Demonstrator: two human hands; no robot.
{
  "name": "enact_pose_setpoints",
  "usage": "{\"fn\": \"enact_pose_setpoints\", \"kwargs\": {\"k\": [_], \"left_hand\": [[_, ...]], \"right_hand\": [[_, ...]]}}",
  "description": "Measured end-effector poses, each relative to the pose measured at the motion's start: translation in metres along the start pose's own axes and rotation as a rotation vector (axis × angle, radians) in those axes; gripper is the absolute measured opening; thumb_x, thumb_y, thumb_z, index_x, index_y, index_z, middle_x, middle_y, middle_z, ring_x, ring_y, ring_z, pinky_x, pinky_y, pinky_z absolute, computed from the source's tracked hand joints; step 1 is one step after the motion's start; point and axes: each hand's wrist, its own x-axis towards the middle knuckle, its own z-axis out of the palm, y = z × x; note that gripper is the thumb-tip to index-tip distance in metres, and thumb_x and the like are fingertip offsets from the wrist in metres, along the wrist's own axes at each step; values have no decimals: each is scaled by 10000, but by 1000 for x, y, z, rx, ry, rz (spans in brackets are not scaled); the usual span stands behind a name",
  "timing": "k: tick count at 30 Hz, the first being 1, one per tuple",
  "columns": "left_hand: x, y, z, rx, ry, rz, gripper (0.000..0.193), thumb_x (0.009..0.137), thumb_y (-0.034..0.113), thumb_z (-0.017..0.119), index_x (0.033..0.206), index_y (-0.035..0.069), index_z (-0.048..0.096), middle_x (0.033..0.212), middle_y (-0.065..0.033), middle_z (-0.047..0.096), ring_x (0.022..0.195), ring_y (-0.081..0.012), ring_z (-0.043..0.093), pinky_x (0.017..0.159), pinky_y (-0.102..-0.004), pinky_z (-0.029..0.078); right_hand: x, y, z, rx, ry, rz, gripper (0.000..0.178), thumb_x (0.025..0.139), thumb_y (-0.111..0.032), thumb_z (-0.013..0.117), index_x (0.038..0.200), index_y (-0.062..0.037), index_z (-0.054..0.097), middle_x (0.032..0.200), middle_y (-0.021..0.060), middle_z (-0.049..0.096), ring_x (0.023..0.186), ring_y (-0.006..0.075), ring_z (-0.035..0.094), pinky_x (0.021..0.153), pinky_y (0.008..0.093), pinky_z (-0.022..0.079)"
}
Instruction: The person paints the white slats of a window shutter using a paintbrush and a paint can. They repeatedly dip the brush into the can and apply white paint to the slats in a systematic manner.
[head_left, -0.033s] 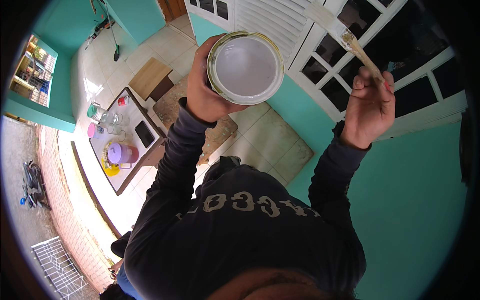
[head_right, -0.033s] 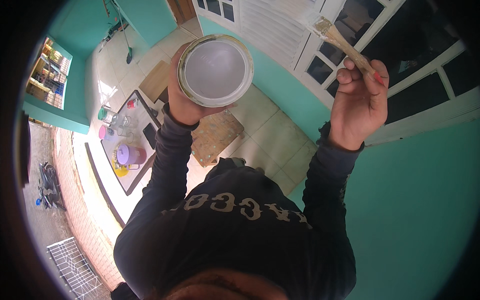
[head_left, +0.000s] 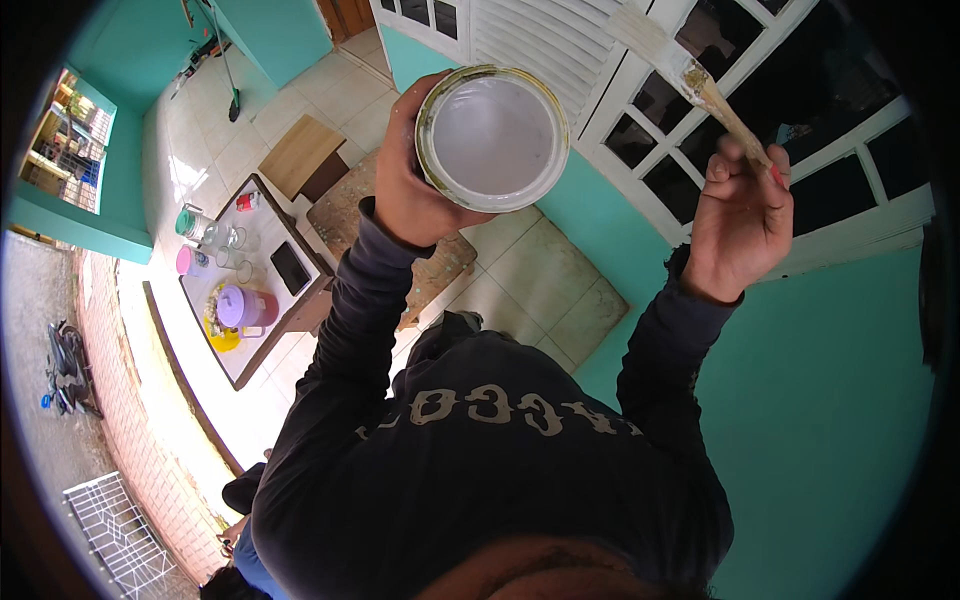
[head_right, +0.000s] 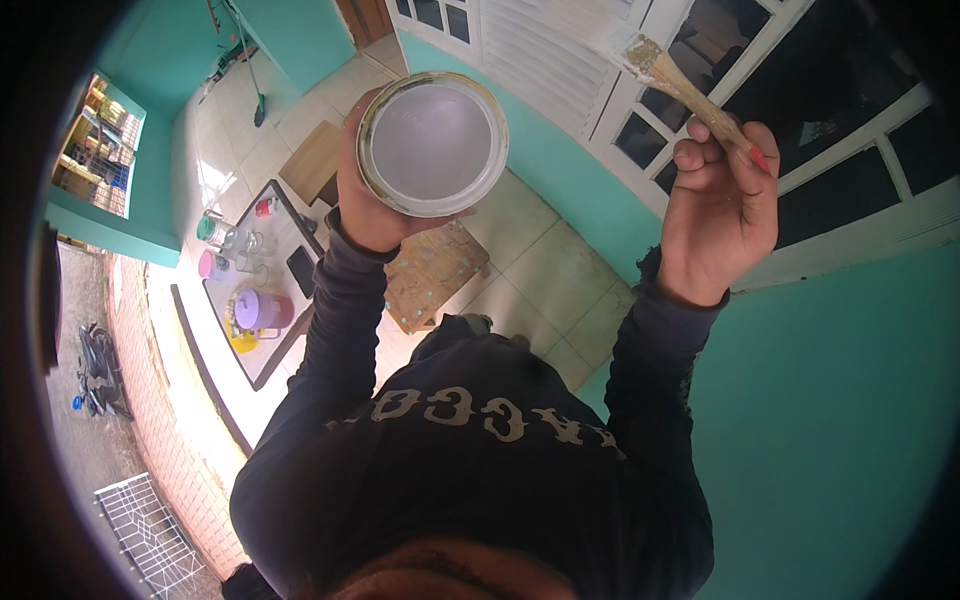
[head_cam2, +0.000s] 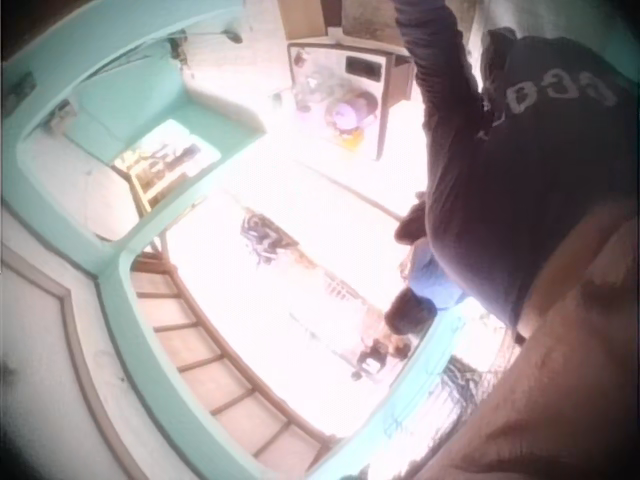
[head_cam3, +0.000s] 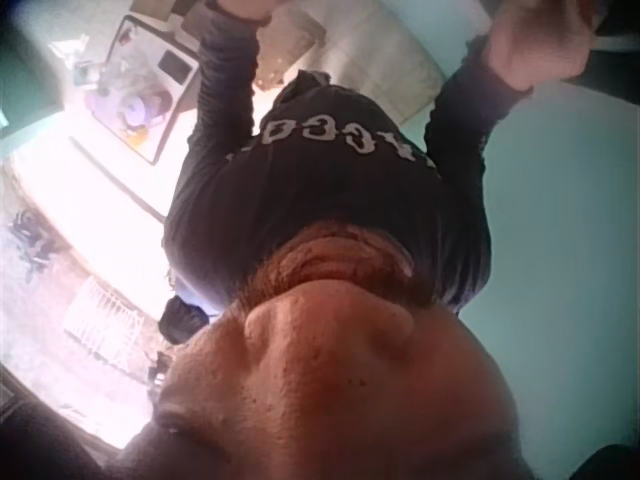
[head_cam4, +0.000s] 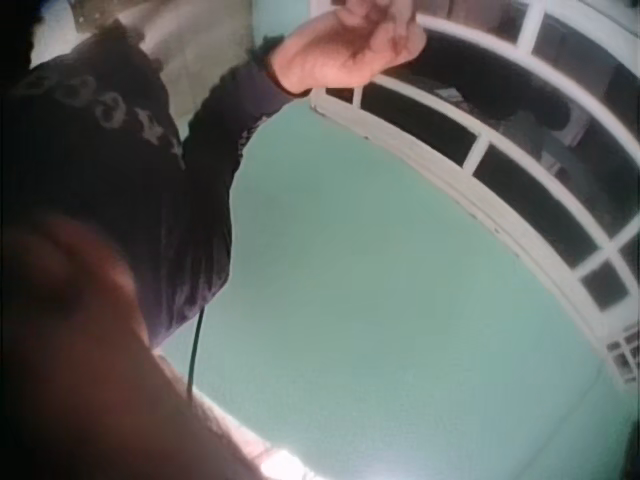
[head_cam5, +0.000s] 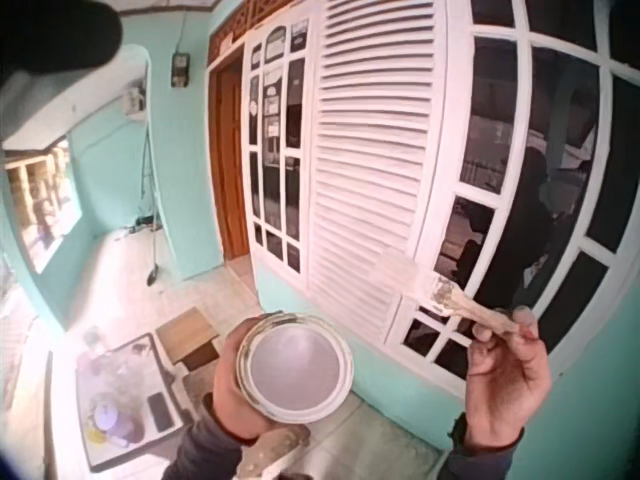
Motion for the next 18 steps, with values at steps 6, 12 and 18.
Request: {"fn": "enact_pose_setpoints", "kwargs": {"k": [6, 12, 18], "left_hand": [[-4, -16, 6, 56, 140, 40, 1198, 474, 127, 1005, 1456, 1, 331, 1421, -180, 517, 1286, -278, 554, 1083, -407, 448], [-6, -43, -17, 72, 222, 53, 1176, 486, 137, 1000, 1445, 9, 332, 1466, -215, 467, 1302, -300, 544, 1091, -409, 445], [-12, -77, -67, 125, 277, 7, 1156, 505, 151, 993, 1446, 26, 332, 1473, -238, 451, 1320, -321, 529, 1099, -416, 436]], "right_hand": [[9, -8, 38, -105, -19, 27, 229, 908, -143, 576, 1117, -49, 559, 1073, 208, 601, 913, 283, 593, 741, 342, 483], [16, 25, 75, -513, -238, -33, 333, 892, -144, 682, 1173, 0, 577, 1029, 200, 612, 745, 255, 637, 628, 321, 518], [37, 100, 116, -944, -755, -141, 309, 810, -7, 759, 1083, 22, 617, 970, 158, 633, 717, 190, 621, 660, 281, 506]]}}
